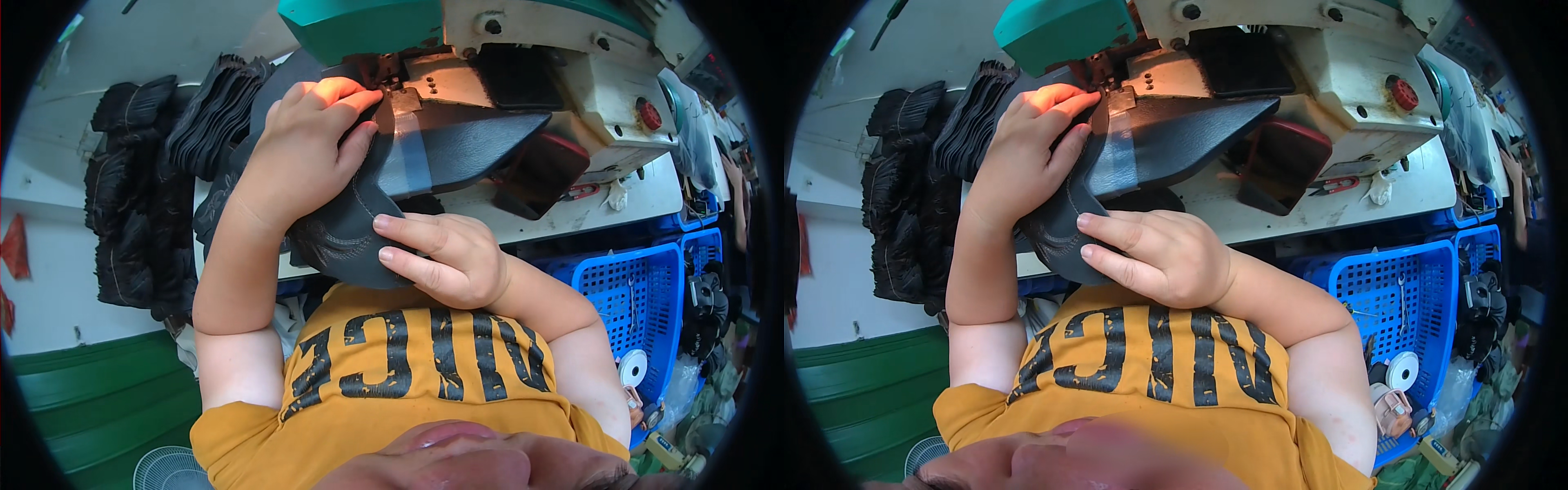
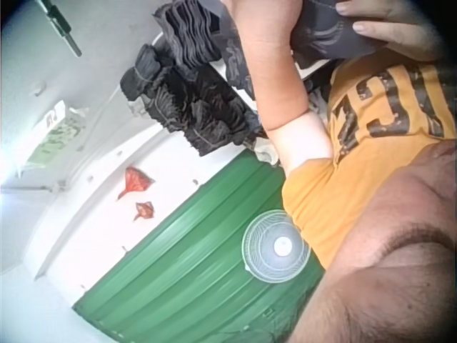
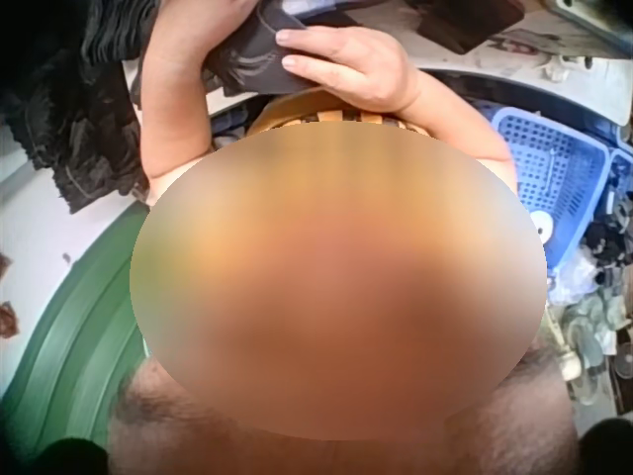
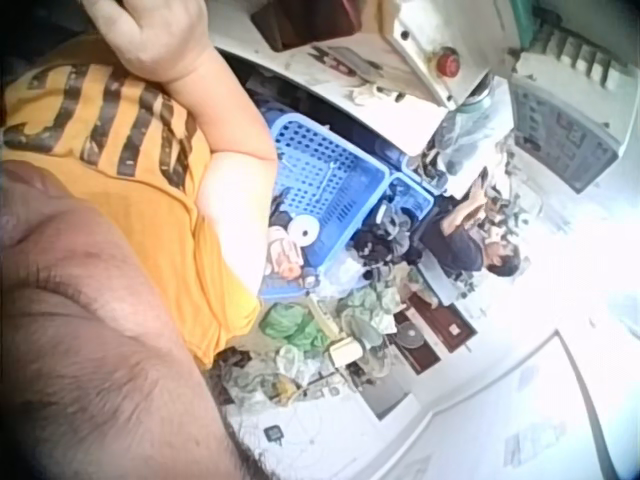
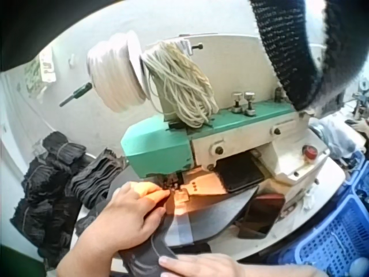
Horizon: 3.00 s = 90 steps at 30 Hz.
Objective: The person guides leather upper pieces through an edge skiving machine, presses the edges by hand, and sets the finished pieces aside on the workspace.
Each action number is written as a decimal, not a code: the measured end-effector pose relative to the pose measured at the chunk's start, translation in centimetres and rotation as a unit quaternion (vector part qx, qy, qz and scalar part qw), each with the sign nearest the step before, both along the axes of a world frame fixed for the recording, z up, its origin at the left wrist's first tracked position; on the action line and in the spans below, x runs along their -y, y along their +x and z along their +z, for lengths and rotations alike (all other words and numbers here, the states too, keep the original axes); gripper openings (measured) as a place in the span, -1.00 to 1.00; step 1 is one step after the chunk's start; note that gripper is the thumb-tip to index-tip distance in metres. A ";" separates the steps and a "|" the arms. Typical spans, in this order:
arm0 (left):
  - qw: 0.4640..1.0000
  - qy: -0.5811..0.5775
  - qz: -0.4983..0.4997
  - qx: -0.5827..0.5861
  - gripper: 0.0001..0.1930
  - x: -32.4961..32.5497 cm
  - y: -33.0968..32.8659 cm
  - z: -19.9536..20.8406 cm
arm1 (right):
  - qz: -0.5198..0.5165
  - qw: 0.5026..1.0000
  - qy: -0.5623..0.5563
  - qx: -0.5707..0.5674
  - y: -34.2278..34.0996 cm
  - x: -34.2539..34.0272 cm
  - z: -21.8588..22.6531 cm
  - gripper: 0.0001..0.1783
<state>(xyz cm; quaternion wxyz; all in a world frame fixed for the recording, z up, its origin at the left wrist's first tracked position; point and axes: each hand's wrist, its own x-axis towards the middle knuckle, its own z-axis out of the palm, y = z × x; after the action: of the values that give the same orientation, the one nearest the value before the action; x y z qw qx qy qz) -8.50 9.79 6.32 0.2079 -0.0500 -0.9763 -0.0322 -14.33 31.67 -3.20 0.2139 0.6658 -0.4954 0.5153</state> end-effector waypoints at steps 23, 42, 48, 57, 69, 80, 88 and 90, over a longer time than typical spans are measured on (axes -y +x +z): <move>1.000 0.000 -0.003 -0.026 -0.70 0.0 0.2 -0.2 | -0.119 0.987 0.025 -0.101 -0.9 -0.7 1.9 -0.67; 0.999 -0.035 0.028 -0.001 -0.66 -1.4 1.2 0.7 | -0.132 0.980 0.138 -0.064 -6.4 -2.5 6.3 -0.73; 0.995 -0.066 0.068 0.035 -0.58 -2.6 1.7 0.9 | -0.143 0.974 0.165 -0.059 -7.9 -2.1 6.9 -0.75; 0.993 -0.073 0.021 0.089 -0.59 -0.3 2.3 2.2 | -0.129 0.979 0.144 -0.068 -6.6 -2.2 7.4 -0.78; 0.995 -0.086 0.021 0.053 -0.55 -0.9 2.7 1.6 | -0.091 0.983 0.148 -0.062 -6.2 -2.2 7.6 -0.84; 0.989 0.030 -0.146 0.013 -0.69 3.0 1.0 1.0 | -0.144 0.963 0.201 -0.108 -4.7 -1.1 7.9 -0.78; 0.993 0.008 -0.117 -0.009 -0.68 2.4 0.9 0.7 | -0.152 0.963 0.192 -0.111 -4.7 -1.1 7.7 -0.78; 0.993 -0.006 -0.118 -0.019 -0.68 2.8 0.5 0.6 | -0.156 0.963 0.188 -0.117 -4.7 -1.1 7.8 -0.79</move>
<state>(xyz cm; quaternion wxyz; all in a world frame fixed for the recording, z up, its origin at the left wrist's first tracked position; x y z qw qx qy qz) -8.04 6.96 6.93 0.2209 -0.1667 -0.9597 -0.0493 -19.05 32.79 4.55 0.2184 0.6643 -0.6527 0.2916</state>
